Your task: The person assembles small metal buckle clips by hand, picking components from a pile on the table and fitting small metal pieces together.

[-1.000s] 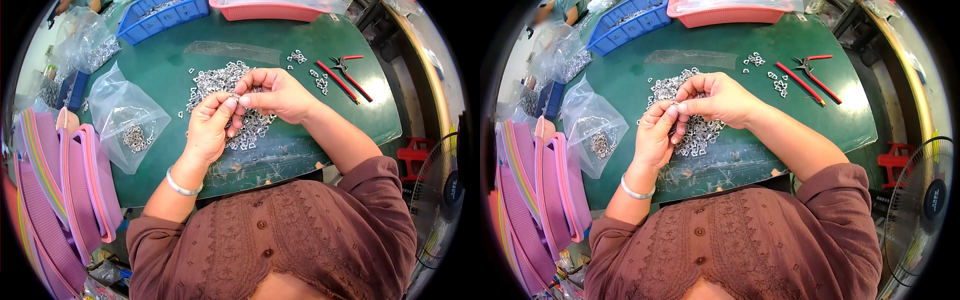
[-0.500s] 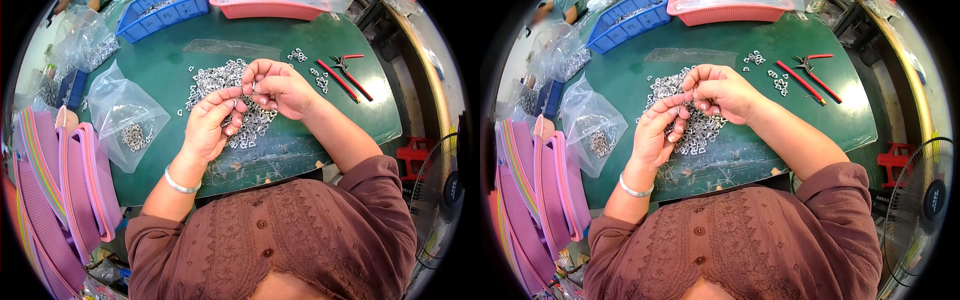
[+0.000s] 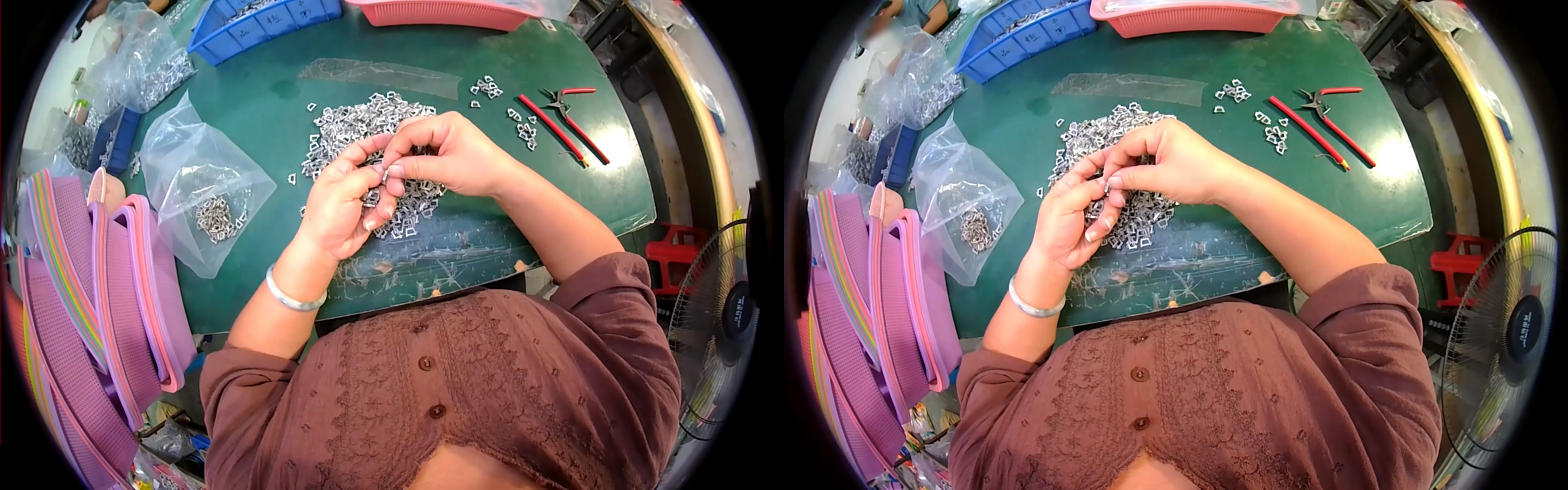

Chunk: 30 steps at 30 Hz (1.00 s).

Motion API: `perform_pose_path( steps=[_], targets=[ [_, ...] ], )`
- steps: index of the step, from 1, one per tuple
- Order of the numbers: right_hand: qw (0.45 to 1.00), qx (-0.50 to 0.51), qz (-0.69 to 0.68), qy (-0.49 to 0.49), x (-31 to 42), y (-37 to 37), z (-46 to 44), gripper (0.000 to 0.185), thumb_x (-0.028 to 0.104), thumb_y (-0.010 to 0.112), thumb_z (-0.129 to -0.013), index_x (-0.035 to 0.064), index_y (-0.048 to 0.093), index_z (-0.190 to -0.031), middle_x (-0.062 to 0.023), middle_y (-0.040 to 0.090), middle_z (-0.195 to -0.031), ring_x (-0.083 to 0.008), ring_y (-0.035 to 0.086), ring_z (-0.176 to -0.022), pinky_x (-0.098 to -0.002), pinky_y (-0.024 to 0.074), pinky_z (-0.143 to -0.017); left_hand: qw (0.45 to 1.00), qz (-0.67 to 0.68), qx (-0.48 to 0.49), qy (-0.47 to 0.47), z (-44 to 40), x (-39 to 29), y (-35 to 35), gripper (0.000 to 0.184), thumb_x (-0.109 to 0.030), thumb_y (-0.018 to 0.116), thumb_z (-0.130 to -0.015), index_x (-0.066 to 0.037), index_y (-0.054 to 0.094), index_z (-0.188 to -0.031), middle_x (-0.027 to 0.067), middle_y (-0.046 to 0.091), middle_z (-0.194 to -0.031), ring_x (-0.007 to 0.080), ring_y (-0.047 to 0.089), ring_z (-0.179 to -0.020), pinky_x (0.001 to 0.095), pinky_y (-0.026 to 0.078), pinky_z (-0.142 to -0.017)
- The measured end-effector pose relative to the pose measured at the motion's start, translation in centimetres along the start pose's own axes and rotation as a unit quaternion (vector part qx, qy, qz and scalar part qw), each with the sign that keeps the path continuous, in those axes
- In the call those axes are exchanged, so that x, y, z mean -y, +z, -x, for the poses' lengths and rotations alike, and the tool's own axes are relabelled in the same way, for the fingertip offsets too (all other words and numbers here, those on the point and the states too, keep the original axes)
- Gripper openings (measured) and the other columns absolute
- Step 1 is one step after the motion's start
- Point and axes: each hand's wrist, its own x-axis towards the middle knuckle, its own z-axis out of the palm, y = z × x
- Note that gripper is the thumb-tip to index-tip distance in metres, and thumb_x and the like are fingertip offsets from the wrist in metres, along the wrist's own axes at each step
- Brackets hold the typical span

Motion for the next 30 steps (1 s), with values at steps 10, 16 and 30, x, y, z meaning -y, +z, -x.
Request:
perform_pose_path(
  steps=[10,16,30],
  targets=[
    [0.945,-0.066,-0.305,0.101,0.5,-0.3,-0.1,0.002,0.005,0.053,-0.08,0.0029,0.053,-0.081,-0.0055,0.057,-0.075,-0.0057,0.045,-0.055,-0.0184,0.034,-0.043,0.999,-0.031,-0.009,0.013,0.2,-0.2,1.2,0.059,-0.049,0.025,-0.093,0.001,0.039,-0.12,0.017,0.058,-0.083,0.0112,0.043,-0.045,0.0158,0.031,-0.036],
    [0.949,-0.026,-0.294,0.116,0.9,-0.6,0.0,0.013,0.004,0.054,-0.079,0.0006,0.057,-0.091,-0.0074,0.058,-0.083,-0.0073,0.049,-0.061,-0.0176,0.0383,-0.048,0.998,-0.048,0.008,0.025,0.3,-0.2,1.4,0.077,-0.064,0.018,-0.086,0.001,0.035,-0.124,0.016,0.058,-0.084,0.0112,0.045,-0.046,0.0166,0.034,-0.036],
    [0.982,0.047,0.165,-0.082,0.5,1.1,0.5,0.012,-0.005,0.056,-0.078,-0.0022,0.061,-0.088,-0.0103,0.058,-0.088,-0.0152,0.063,-0.068,-0.0261,0.049,-0.066,0.996,-0.079,0.033,-0.002,0.3,0.3,1.0,0.086,-0.074,0.015,-0.078,-0.004,0.031,-0.126,0.0105,0.052,-0.085,0.0146,0.052,-0.055,0.02,0.038,-0.041]
  ],
)
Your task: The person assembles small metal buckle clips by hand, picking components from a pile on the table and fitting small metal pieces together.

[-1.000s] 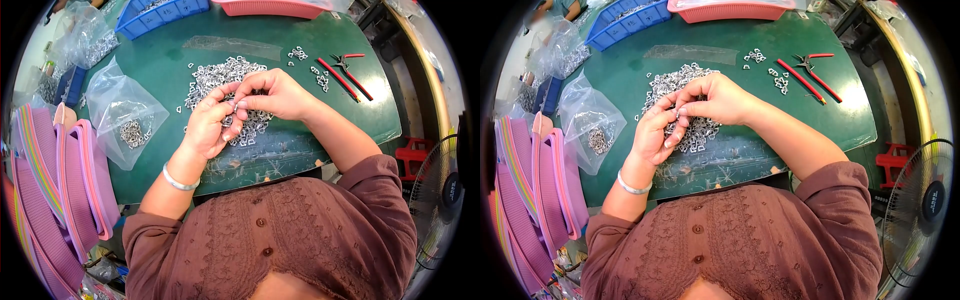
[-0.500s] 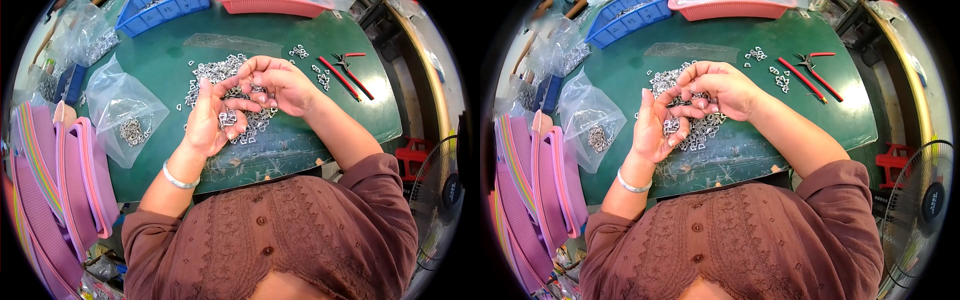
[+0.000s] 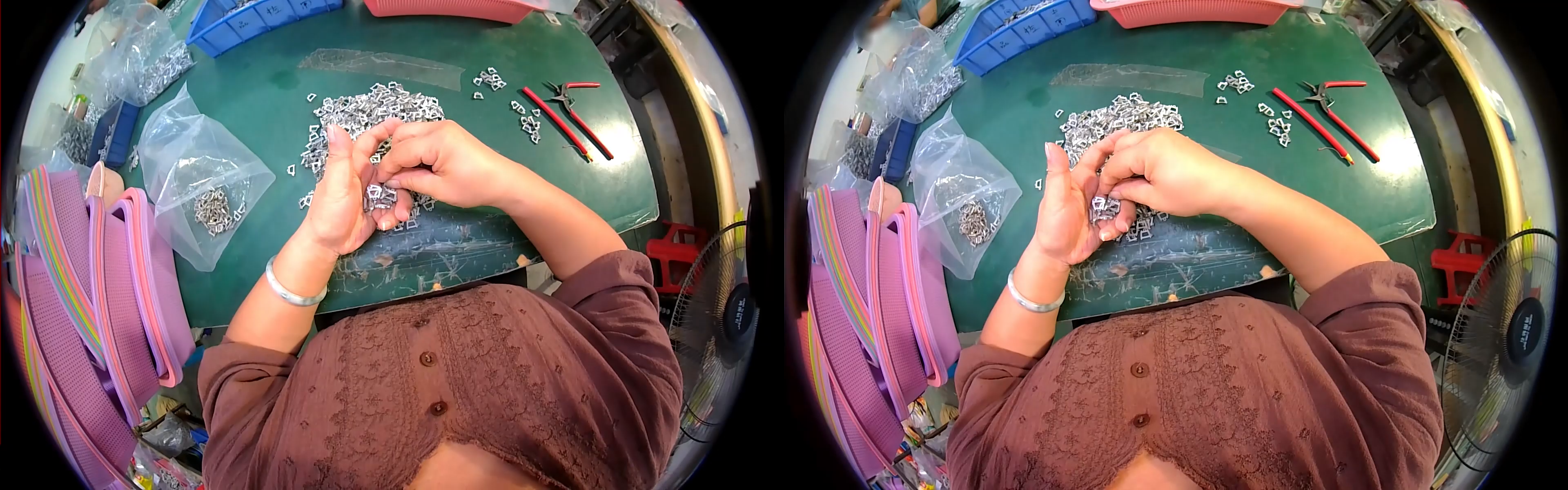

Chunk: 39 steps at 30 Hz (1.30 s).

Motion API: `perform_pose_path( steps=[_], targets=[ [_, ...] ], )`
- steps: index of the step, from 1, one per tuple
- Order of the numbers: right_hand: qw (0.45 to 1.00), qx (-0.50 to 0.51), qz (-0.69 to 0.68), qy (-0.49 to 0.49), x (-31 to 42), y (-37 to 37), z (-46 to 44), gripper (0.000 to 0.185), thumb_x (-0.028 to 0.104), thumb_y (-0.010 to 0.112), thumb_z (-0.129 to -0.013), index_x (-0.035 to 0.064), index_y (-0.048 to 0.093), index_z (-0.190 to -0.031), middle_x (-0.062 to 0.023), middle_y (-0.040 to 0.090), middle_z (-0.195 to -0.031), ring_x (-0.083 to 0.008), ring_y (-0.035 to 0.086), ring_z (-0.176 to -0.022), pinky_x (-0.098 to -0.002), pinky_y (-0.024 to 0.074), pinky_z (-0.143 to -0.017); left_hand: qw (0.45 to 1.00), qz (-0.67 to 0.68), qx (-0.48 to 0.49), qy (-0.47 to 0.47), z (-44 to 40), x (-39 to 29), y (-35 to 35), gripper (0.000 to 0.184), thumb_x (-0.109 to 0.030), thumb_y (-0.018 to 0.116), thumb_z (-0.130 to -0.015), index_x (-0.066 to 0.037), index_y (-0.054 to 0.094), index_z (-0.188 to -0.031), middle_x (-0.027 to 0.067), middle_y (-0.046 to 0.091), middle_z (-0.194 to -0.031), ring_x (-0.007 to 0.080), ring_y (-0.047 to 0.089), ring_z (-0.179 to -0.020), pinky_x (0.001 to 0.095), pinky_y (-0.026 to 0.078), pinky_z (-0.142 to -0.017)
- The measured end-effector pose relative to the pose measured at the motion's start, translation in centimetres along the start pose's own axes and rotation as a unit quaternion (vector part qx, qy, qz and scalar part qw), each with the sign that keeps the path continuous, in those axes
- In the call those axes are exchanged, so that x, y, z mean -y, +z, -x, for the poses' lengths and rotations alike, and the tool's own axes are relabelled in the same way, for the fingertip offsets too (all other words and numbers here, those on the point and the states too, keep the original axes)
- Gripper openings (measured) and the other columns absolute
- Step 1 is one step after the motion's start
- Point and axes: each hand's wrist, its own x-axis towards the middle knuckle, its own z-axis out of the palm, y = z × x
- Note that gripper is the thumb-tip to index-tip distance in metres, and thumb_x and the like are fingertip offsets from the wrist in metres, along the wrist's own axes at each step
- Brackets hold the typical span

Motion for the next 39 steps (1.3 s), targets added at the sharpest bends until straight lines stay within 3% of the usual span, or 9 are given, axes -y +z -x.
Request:
perform_pose_path(
  steps=[2,5,6,9,15,25,32,38,39],
  targets=[
    [0.999,-0.019,0.031,-0.017,-0.2,0.0,0.0,0.01,-0.004,0.056,-0.078,-0.0021,0.061,-0.086,-0.0094,0.058,-0.087,-0.0148,0.063,-0.071,-0.0259,0.0484,-0.066,1.0,0.01,0.008,0.002,-0.1,0.0,-0.1,0.087,-0.074,0.015,-0.078,-0.003,0.032,-0.126,0.0104,0.052,-0.085,0.0147,0.052,-0.055,0.0204,0.039,-0.042],
    [0.994,-0.046,-0.089,0.043,-0.6,-0.3,-0.1,0.007,-0.003,0.057,-0.074,-0.0017,0.061,-0.08,-0.0112,0.06,-0.087,-0.0181,0.062,-0.072,-0.0283,0.0485,-0.066,1.0,0.018,-0.008,-0.004,-0.1,-0.1,0.1,0.087,-0.073,0.014,-0.079,-0.002,0.034,-0.125,0.0102,0.052,-0.085,0.015,0.053,-0.056,0.0212,0.041,-0.043],
    [0.977,-0.038,-0.165,0.128,0.0,-0.6,-0.1,0.007,-0.003,0.057,-0.075,-0.0017,0.06,-0.081,-0.01,0.06,-0.084,-0.0171,0.061,-0.068,-0.0268,0.0483,-0.065,1.0,0.027,-0.006,-0.012,-0.1,-0.1,0.0,0.087,-0.073,0.014,-0.079,-0.002,0.035,-0.124,0.0101,0.052,-0.086,0.0151,0.053,-0.056,0.0215,0.041,-0.043],
    [0.998,-0.049,-0.004,-0.036,-1.6,-0.4,-0.2,0.008,-0.004,0.056,-0.075,-0.0023,0.06,-0.082,-0.01,0.06,-0.085,-0.0156,0.061,-0.062,-0.0246,0.0487,-0.062,0.999,0.043,0.003,-0.023,-0.2,-0.1,-0.2,0.087,-0.073,0.014,-0.079,-0.001,0.037,-0.123,0.0098,0.052,-0.087,0.0154,0.054,-0.057,0.022,0.042,-0.044],
    [0.997,0.019,-0.067,0.045,0.3,0.0,-0.1,0.011,-0.005,0.055,-0.075,-0.0023,0.06,-0.083,-0.011,0.06,-0.09,-0.0194,0.062,-0.065,-0.0273,0.0496,-0.063,0.998,0.04,0.025,-0.033,-0.1,-0.2,-0.3,0.085,-0.071,0.015,-0.081,-0.001,0.038,-0.122,0.0099,0.052,-0.088,0.017,0.055,-0.059,0.0222,0.043,-0.045],
    [0.999,-0.028,-0.04,0.024,-0.4,-0.8,-0.1,0.009,-0.004,0.055,-0.077,-0.0002,0.061,-0.082,-0.0087,0.056,-0.082,-0.0159,0.061,-0.065,-0.0257,0.0489,-0.062,0.997,0.069,0.004,-0.044,-0.2,-0.2,-0.8,0.083,-0.069,0.015,-0.082,0.0,0.04,-0.12,0.0109,0.054,-0.089,0.0187,0.057,-0.063,0.0242,0.048,-0.049],
    [0.997,-0.012,0.049,-0.056,-0.7,0.4,0.1,0.012,-0.005,0.054,-0.076,0.0015,0.061,-0.083,-0.0104,0.058,-0.099,-0.0157,0.061,-0.057,-0.0263,0.0502,-0.057,0.996,0.07,0.041,-0.044,-0.2,-0.3,-0.4,0.081,-0.068,0.015,-0.083,0.0,0.042,-0.118,0.0119,0.055,-0.089,0.0195,0.058,-0.063,0.0248,0.049,-0.048],
    [0.996,-0.04,0.057,-0.054,-0.9,-0.5,-0.2,0.01,-0.002,0.054,-0.078,0.0006,0.061,-0.084,-0.0085,0.062,-0.089,-0.0132,0.059,-0.06,-0.0236,0.0485,-0.06,0.994,0.098,0.029,-0.042,-0.1,-0.3,-0.5,0.075,-0.064,0.017,-0.086,0.0,0.044,-0.115,0.0132,0.057,-0.088,0.0199,0.059,-0.066,0.0256,0.05,-0.053],
    [0.998,-0.045,-0.029,0.014,-0.6,-0.6,-0.2,0.009,-0.002,0.055,-0.079,-0.0003,0.062,-0.085,-0.0076,0.062,-0.086,-0.0124,0.059,-0.062,-0.0236,0.0482,-0.062,0.995,0.087,0.011,-0.045,-0.1,-0.3,-0.5,0.072,-0.062,0.019,-0.087,0.0,0.046,-0.113,0.0133,0.058,-0.088,0.0199,0.059,-0.067,0.0259,0.049,-0.054]
  ],
)
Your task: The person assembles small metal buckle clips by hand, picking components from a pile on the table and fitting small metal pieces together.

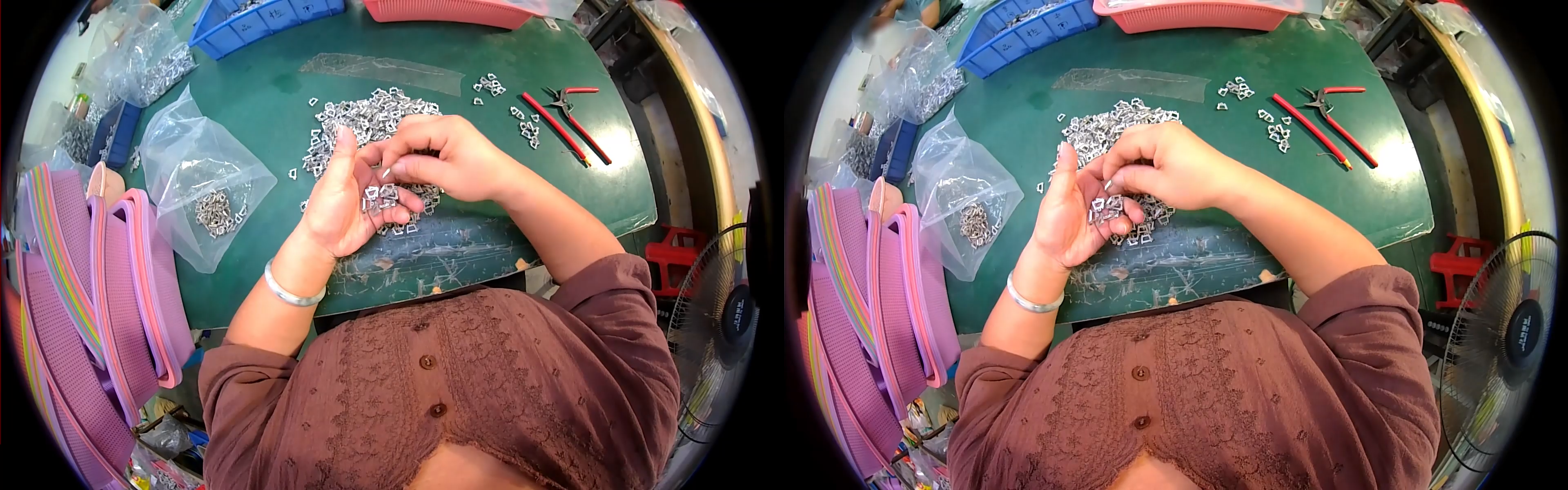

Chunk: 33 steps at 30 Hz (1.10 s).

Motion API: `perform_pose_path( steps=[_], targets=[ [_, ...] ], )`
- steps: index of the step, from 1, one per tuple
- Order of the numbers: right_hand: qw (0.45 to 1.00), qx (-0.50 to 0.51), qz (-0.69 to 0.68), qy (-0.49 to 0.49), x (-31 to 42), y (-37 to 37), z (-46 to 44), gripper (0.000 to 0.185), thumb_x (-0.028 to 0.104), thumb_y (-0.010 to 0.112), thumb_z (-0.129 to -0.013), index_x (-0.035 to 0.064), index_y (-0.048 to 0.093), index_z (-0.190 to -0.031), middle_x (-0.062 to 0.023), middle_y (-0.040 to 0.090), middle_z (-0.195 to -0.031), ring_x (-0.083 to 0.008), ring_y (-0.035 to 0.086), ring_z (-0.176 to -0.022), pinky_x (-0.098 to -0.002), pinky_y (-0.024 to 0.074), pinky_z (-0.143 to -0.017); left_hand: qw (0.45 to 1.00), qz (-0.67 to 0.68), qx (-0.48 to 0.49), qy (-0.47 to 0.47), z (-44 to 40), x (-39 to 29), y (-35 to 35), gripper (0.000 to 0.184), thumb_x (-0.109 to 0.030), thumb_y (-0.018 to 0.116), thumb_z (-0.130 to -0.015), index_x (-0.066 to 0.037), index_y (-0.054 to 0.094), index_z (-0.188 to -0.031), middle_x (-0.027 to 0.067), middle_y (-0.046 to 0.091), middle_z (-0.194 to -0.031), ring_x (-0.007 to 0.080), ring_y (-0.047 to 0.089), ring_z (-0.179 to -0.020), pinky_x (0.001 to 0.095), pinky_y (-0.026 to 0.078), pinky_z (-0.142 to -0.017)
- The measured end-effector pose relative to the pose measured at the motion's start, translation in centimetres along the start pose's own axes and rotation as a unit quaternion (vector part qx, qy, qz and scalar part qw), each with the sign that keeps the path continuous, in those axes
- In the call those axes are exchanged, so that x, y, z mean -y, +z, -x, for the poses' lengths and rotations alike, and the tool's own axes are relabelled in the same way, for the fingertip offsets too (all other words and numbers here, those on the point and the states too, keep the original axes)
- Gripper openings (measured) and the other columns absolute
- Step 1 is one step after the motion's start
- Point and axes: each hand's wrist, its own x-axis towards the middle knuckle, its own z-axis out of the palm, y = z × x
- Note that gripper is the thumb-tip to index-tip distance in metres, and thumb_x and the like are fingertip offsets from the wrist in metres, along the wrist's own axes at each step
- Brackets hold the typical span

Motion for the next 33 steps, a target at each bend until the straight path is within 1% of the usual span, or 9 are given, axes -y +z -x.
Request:
perform_pose_path(
  steps=[2,3,6,7,13,19,22,28,33],
  targets=[
    [0.976,-0.012,-0.164,0.142,0.7,-0.2,-0.1,0.009,0.0,0.056,-0.08,-0.0022,0.062,-0.086,-0.0058,0.063,-0.08,-0.0107,0.058,-0.067,-0.0237,0.0475,-0.065,0.999,-0.022,-0.036,-0.004,-0.2,0.0,-0.2,0.067,-0.059,0.022,-0.089,-0.001,0.048,-0.108,0.0135,0.058,-0.087,0.0198,0.059,-0.068,0.0264,0.049,-0.056],
    [0.978,-0.033,-0.148,0.143,0.6,-0.2,-0.2,0.01,0.001,0.057,-0.08,-0.0042,0.062,-0.087,-0.0048,0.062,-0.078,-0.0098,0.056,-0.073,-0.0247,0.047,-0.069,0.999,-0.025,-0.047,0.0,0.1,-0.2,-0.1,0.051,-0.047,0.029,-0.093,-0.001,0.052,-0.099,0.0133,0.058,-0.086,0.0193,0.058,-0.068,0.0267,0.047,-0.056],
    [0.964,-0.065,-0.209,0.153,0.3,-0.3,-0.2,0.01,0.002,0.058,-0.08,-0.0035,0.062,-0.087,-0.0054,0.062,-0.079,-0.0111,0.056,-0.075,-0.0249,0.0465,-0.071,0.999,-0.04,-0.029,-0.005,0.2,-0.1,-1.0,0.038,-0.035,0.035,-0.093,-0.001,0.053,-0.096,0.0123,0.058,-0.082,0.0188,0.057,-0.065,0.0265,0.046,-0.053],
    [0.956,-0.066,-0.231,0.166,0.1,-0.3,-0.2,0.01,0.002,0.059,-0.08,-0.003,0.062,-0.087,-0.0055,0.062,-0.079,-0.0111,0.057,-0.076,-0.025,0.0461,-0.073,0.999,-0.021,-0.028,0.0,0.2,-0.1,-0.8,0.028,-0.025,0.039,-0.092,-0.002,0.054,-0.092,0.0108,0.058,-0.078,0.0178,0.056,-0.062,0.0259,0.045,-0.051],
    [0.957,-0.065,-0.234,0.161,0.1,-0.3,-0.2,0.01,0.003,0.06,-0.079,-0.0022,0.062,-0.088,-0.0053,0.062,-0.08,-0.0112,0.056,-0.077,-0.0256,0.0459,-0.074,0.999,-0.015,-0.042,0.006,0.3,-0.4,-0.5,0.019,-0.021,0.046,-0.09,-0.004,0.053,-0.087,0.0079,0.057,-0.076,0.0148,0.054,-0.058,0.0212,0.042,-0.046],
    [0.998,-0.062,-0.014,0.016,-0.4,-0.4,-0.2,0.013,0.005,0.062,-0.077,0.0014,0.063,-0.089,-0.0044,0.061,-0.08,-0.0093,0.054,-0.074,-0.0252,0.0452,-0.071,0.992,-0.047,-0.088,0.081,0.0,0.1,-0.4,0.01,-0.012,0.052,-0.087,-0.003,0.052,-0.089,0.0047,0.055,-0.073,0.008,0.049,-0.054,0.0159,0.037,-0.042],
    [0.986,-0.066,-0.107,0.107,-0.2,-0.2,-0.3,0.013,0.007,0.063,-0.076,0.0017,0.062,-0.088,-0.0035,0.062,-0.079,-0.0094,0.054,-0.072,-0.0251,0.0448,-0.069,0.981,-0.095,-0.111,0.126,0.1,0.3,0.1,0.005,-0.005,0.053,-0.084,-0.003,0.053,-0.089,0.0036,0.056,-0.073,0.007,0.049,-0.054,0.0159,0.037,-0.043],
    [0.993,-0.064,-0.069,0.065,-0.4,-0.1,-0.2,0.011,0.006,0.062,-0.075,0.0017,0.062,-0.085,-0.0021,0.059,-0.075,-0.0091,0.053,-0.071,-0.0245,0.0443,-0.068,0.928,-0.266,-0.149,0.216,0.0,1.1,0.1,0.006,-0.003,0.054,-0.084,-0.001,0.053,-0.09,0.003,0.057,-0.073,0.0056,0.05,-0.054,0.0165,0.039,-0.046],
    [0.996,-0.065,-0.04,0.056,-0.1,-0.2,-0.2,0.008,0.005,0.061,-0.076,0.0012,0.061,-0.083,-0.0022,0.059,-0.075,-0.0091,0.054,-0.072,-0.0239,0.0443,-0.068,0.908,-0.299,-0.152,0.25,0.0,1.3,0.2,0.009,-0.002,0.055,-0.083,-0.001,0.053,-0.091,0.0027,0.057,-0.073,0.0054,0.049,-0.054,0.0164,0.04,-0.048]
  ],
)
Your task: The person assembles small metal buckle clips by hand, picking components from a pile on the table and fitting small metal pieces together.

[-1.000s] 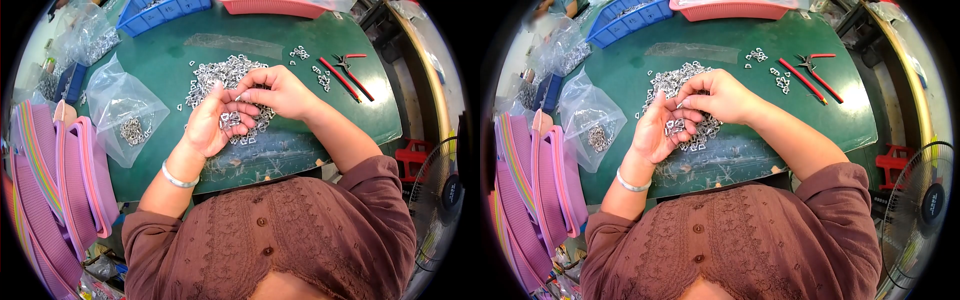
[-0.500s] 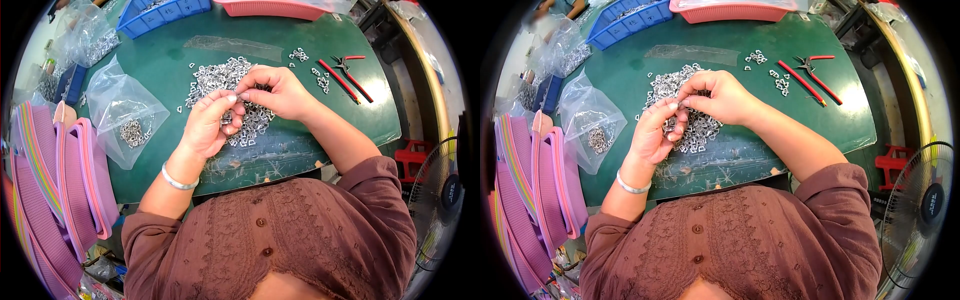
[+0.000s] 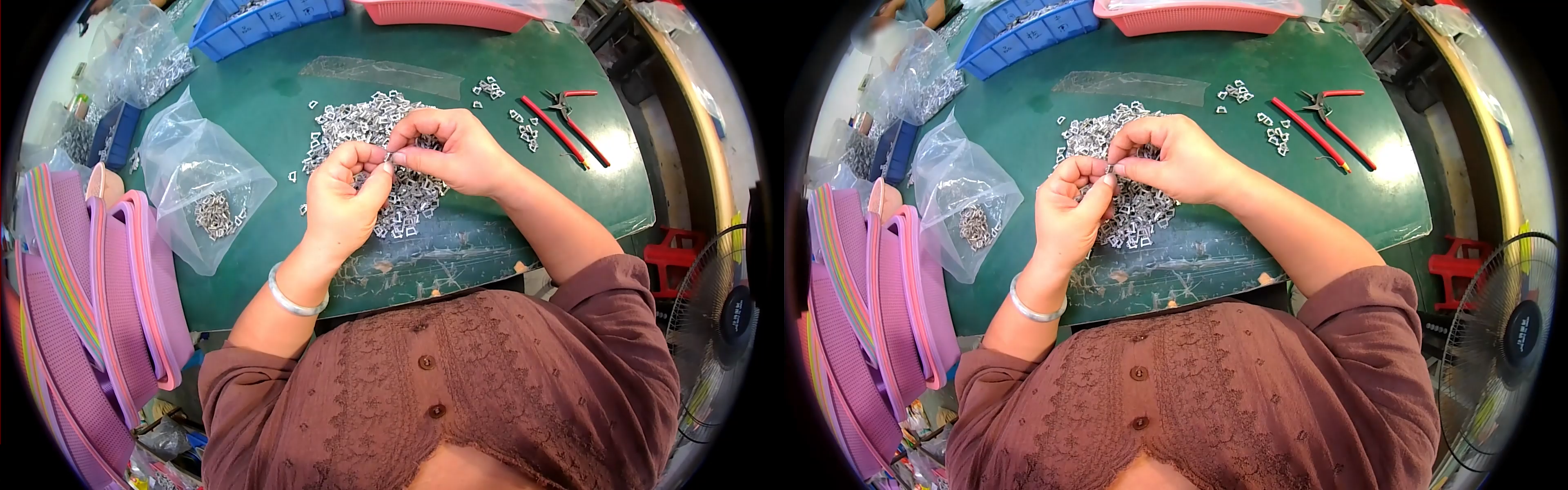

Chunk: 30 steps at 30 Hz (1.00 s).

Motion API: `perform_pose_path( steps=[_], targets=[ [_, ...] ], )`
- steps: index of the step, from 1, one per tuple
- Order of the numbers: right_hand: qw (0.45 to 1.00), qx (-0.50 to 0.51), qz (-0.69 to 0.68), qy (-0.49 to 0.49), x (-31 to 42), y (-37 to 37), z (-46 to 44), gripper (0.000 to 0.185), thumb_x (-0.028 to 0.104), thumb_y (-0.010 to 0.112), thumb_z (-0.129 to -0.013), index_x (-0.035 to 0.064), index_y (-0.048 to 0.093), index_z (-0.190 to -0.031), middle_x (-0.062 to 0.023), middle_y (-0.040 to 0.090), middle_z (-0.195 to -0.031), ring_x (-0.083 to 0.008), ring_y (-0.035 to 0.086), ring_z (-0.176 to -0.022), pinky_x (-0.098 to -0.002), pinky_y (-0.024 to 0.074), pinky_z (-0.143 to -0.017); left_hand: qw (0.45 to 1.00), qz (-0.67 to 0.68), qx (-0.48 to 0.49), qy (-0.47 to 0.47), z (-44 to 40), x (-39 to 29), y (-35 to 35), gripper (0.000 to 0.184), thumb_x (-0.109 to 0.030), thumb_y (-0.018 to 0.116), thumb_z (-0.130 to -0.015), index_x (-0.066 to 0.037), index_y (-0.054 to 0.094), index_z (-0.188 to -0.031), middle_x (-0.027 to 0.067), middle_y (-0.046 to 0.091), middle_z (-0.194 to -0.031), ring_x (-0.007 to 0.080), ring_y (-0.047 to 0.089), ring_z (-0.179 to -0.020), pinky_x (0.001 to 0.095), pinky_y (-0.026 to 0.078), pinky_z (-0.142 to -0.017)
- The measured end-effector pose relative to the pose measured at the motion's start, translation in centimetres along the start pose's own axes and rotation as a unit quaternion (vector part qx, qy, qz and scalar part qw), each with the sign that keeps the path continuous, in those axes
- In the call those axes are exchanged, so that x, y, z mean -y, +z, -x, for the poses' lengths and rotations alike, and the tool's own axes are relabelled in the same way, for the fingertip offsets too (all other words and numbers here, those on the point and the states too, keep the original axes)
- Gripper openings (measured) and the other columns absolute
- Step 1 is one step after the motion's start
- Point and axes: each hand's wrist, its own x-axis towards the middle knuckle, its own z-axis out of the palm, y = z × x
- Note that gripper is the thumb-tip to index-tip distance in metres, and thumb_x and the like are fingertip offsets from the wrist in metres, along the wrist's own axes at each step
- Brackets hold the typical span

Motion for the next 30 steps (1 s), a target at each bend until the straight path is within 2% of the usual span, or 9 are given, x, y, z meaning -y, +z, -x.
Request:
perform_pose_path(
  steps=[4,7,8,12,16,19,20,27,30],
  targets=[
    [0.982,-0.012,-0.155,0.107,0.9,0.0,0.0,0.007,0.004,0.06,-0.077,0.0008,0.058,-0.083,-0.0037,0.058,-0.076,-0.0095,0.053,-0.067,-0.0223,0.0436,-0.059,0.997,0.068,0.013,-0.044,-0.1,-0.1,-0.3,0.013,-0.009,0.052,-0.086,0.0,0.053,-0.095,0.0057,0.058,-0.076,0.0069,0.051,-0.058,0.0167,0.04,-0.049],
    [0.895,-0.004,-0.417,0.161,0.1,-0.9,-0.1,0.008,0.003,0.058,-0.078,0.0017,0.054,-0.084,-0.0066,0.058,-0.079,-0.0089,0.049,-0.059,-0.0212,0.0387,-0.047,0.943,0.287,0.03,-0.167,-0.8,-0.8,-1.1,0.019,-0.016,0.047,-0.089,0.0,0.053,-0.097,0.0082,0.058,-0.08,0.0104,0.053,-0.063,0.0199,0.043,-0.054],
    [0.878,-0.025,-0.449,0.162,0.3,-0.8,-0.2,0.007,0.002,0.055,-0.079,0.0023,0.051,-0.084,-0.0097,0.058,-0.082,-0.0081,0.045,-0.054,-0.0204,0.0328,-0.04,0.936,0.295,0.03,-0.19,-1.0,-0.4,-1.4,0.031,-0.023,0.039,-0.091,0.002,0.051,-0.104,0.0143,0.058,-0.091,0.0183,0.057,-0.078,0.0262,0.049,-0.067],
    [0.866,0.019,-0.482,0.133,0.1,-1.3,-0.2,0.007,0.0,0.053,-0.079,0.0,0.052,-0.086,-0.0106,0.06,-0.082,-0.0084,0.052,-0.06,-0.0183,0.0349,-0.043,0.888,0.415,0.044,-0.192,-1.1,-0.3,-1.1,0.042,-0.027,0.035,-0.093,0.008,0.045,-0.113,0.0221,0.052,-0.109,0.0301,0.053,-0.102,0.0375,0.045,-0.092],
    [0.94,0.02,-0.3,0.16,1.6,-0.9,0.1,0.015,0.0,0.059,-0.074,-0.0022,0.059,-0.089,-0.009,0.063,-0.082,-0.0112,0.06,-0.075,-0.0193,0.0412,-0.052,0.871,0.441,0.053,-0.209,-1.1,-0.5,-0.8,0.045,-0.033,0.034,-0.093,0.007,0.047,-0.112,0.0207,0.054,-0.108,0.0283,0.054,-0.101,0.0369,0.046,-0.09],
    [0.998,0.042,-0.031,-0.027,0.3,-0.3,0.0,0.012,0.003,0.061,-0.074,-0.0012,0.064,-0.085,-0.0074,0.063,-0.082,-0.0132,0.059,-0.076,-0.0248,0.0459,-0.063,0.871,0.437,0.057,-0.216,-1.2,0.2,-1.1,0.047,-0.036,0.033,-0.093,0.005,0.048,-0.111,0.0182,0.055,-0.106,0.0259,0.055,-0.098,0.0348,0.047,-0.086],
    [0.998,0.049,0.034,-0.004,0.7,-0.3,0.1,0.014,0.002,0.062,-0.071,0.0025,0.067,-0.085,-0.0073,0.064,-0.083,-0.0173,0.058,-0.077,-0.0296,0.0466,-0.072,0.872,0.434,0.062,-0.217,-1.1,0.3,-1.2,0.047,-0.036,0.033,-0.093,0.004,0.049,-0.11,0.0172,0.056,-0.105,0.0249,0.056,-0.097,0.0337,0.048,-0.084],
    [0.986,0.078,0.112,-0.093,0.8,-0.4,0.2,0.022,0.002,0.066,-0.068,0.0057,0.067,-0.089,-0.0089,0.062,-0.083,-0.0214,0.058,-0.076,-0.0299,0.0472,-0.069,0.879,0.41,0.047,-0.237,-1.0,-0.2,-0.9,0.047,-0.039,0.033,-0.093,0.003,0.05,-0.109,0.0139,0.057,-0.101,0.0203,0.058,-0.085,0.0294,0.05,-0.075],
    [0.99,0.081,0.094,-0.067,1.3,-0.3,0.3,0.022,0.002,0.067,-0.067,0.0054,0.067,-0.088,-0.0088,0.06,-0.082,-0.0225,0.058,-0.075,-0.0299,0.0472,-0.067,0.87,0.428,0.045,-0.238,-1.0,-0.4,-0.6,0.048,-0.039,0.032,-0.093,0.003,0.049,-0.109,0.0136,0.057,-0.099,0.0201,0.058,-0.085,0.0293,0.05,-0.075]
  ],
)
